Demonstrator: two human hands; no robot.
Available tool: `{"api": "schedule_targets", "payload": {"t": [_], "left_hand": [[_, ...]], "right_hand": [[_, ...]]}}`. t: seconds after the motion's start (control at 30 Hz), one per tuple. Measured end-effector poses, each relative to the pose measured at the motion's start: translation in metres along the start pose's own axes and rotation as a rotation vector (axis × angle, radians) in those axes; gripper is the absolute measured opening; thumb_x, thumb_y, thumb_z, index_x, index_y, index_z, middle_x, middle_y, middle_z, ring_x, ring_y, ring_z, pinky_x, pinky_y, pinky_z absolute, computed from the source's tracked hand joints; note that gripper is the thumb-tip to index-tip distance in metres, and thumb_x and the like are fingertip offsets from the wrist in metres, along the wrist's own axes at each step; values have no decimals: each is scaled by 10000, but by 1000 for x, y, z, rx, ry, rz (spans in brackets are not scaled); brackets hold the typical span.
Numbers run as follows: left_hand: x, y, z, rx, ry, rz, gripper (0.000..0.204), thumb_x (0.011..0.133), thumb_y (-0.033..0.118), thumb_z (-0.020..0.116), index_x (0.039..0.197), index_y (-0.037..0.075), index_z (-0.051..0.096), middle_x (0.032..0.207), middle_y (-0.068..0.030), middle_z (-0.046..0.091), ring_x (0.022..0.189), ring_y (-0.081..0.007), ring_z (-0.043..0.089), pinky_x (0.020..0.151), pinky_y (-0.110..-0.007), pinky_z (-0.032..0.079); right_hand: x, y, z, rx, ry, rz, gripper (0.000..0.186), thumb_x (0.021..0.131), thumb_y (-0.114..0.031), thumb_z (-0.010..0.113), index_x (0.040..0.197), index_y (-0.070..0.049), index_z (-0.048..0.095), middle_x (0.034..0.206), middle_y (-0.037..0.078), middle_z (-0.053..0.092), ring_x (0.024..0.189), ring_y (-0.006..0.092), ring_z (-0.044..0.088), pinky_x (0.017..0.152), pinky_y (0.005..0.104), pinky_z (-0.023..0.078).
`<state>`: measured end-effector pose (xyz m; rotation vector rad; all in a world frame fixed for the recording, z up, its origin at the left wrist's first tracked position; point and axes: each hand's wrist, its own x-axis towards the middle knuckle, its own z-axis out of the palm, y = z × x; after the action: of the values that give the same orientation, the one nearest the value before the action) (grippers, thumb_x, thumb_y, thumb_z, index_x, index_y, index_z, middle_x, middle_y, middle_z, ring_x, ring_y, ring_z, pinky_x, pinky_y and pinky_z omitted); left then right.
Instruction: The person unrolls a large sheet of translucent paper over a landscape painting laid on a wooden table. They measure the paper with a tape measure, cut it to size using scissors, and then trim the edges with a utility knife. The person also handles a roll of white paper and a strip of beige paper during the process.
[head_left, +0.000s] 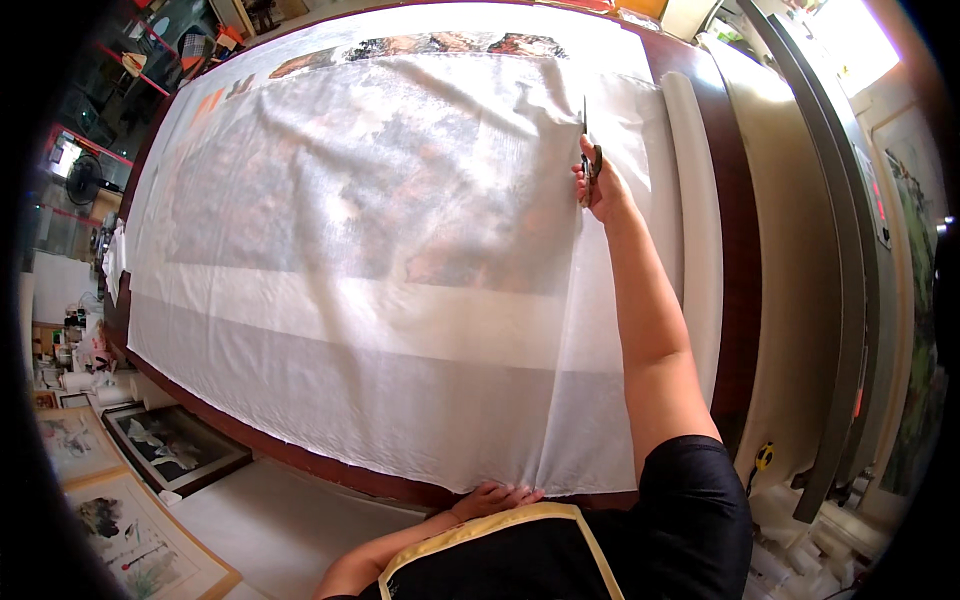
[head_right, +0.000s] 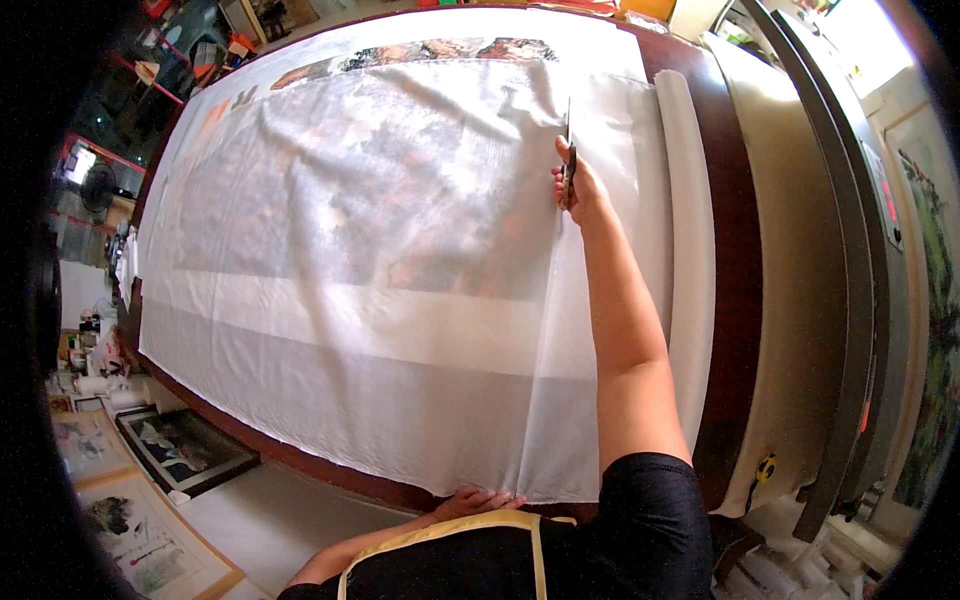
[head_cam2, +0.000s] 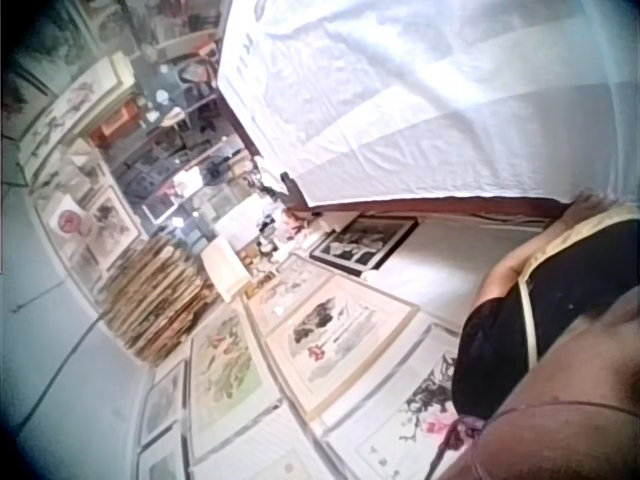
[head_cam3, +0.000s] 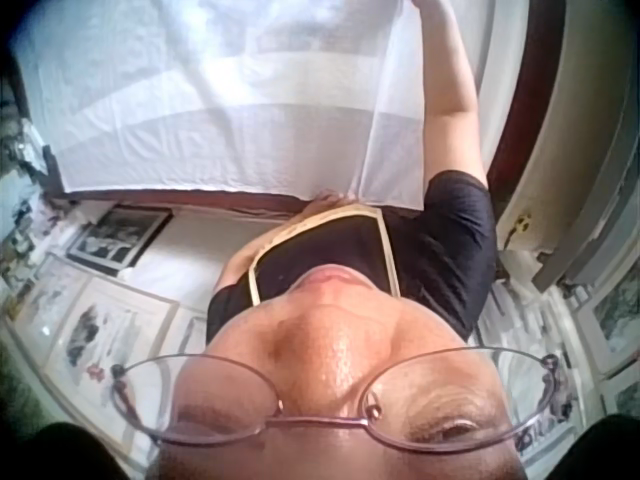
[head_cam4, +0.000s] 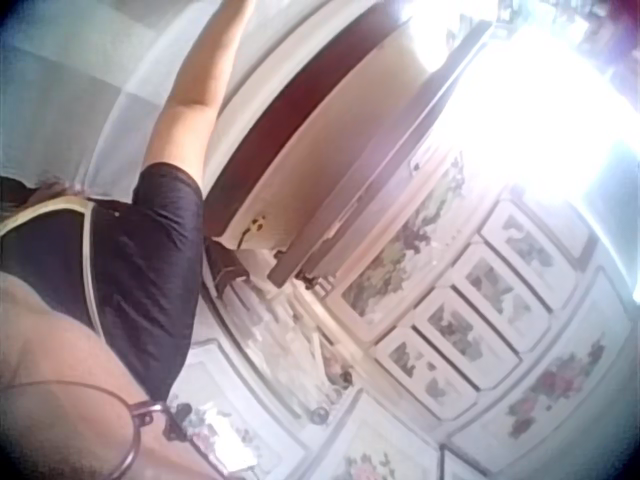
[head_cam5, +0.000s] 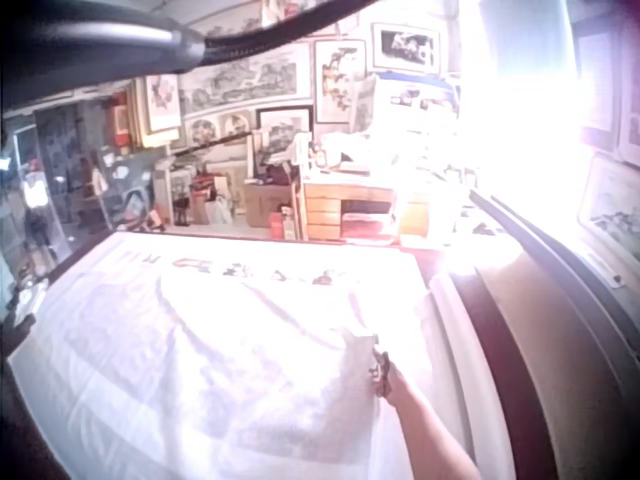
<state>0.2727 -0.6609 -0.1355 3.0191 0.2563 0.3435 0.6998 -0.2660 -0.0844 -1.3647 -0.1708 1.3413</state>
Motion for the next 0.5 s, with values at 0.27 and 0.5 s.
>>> {"api": "schedule_targets", "payload": {"t": [0.27,0.5], "left_hand": [[6,-7,-11,-37,-123,63,449,940,247,541,1387,221,497,1180,43,485,1090,-99,410,876,-263,310],[15,-9,-18,-43,102,-89,508,888,175,584,1386,233,503,1175,65,485,1043,-97,422,856,-271,314]], "right_hand": [[31,-19,4,11,-25,-109,518,743,-503,813,775,-65,538,552,-41,471,423,58,456,390,193,387],[69,-49,14,-58,-4,-85,566,730,-549,802,764,-59,520,535,-36,457,401,59,433,381,196,385]]}}
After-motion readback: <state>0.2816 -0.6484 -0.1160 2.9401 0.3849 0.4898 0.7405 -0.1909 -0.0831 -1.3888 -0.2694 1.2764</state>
